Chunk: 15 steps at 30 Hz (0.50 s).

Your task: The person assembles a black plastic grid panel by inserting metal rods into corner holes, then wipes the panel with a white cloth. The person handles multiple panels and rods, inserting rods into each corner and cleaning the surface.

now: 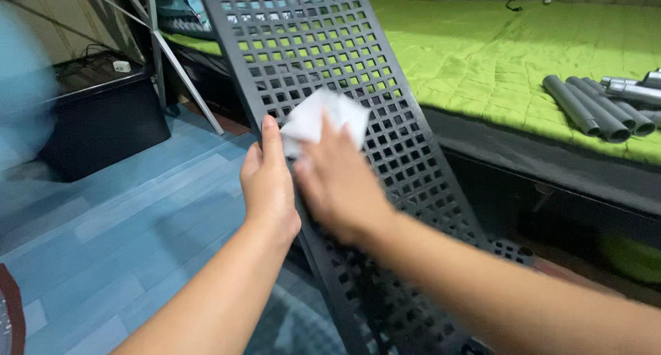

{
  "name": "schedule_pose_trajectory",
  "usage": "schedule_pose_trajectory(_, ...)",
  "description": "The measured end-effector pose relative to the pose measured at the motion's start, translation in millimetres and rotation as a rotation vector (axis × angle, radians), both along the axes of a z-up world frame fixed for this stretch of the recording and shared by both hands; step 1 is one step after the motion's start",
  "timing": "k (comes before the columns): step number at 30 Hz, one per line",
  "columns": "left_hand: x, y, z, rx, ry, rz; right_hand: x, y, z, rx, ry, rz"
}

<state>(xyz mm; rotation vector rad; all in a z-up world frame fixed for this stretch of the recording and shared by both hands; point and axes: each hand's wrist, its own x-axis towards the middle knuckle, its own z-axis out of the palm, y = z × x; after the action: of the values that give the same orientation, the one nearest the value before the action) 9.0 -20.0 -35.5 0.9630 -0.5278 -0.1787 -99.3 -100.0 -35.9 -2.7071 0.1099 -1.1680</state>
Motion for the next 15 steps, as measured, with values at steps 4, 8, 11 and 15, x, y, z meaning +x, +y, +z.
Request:
schedule_pose_trajectory(4,9,8,9,-0.074,0.167,-0.083,-43,27,-44,-0.095,0.013,0.199)
schedule_pose_trajectory(8,23,28,31,-0.043,0.161,-0.023,-107,-8,-81,-0.130,0.139,0.043)
schedule_pose_trajectory(11,30,40,42,-0.064,0.161,-0.068,-112,-39,-84,-0.094,0.073,-0.180)
schedule_pose_trajectory(15,21,30,39,-0.066,0.170,-0.145,-70,-61,-41,0.003,-0.027,-0.393)
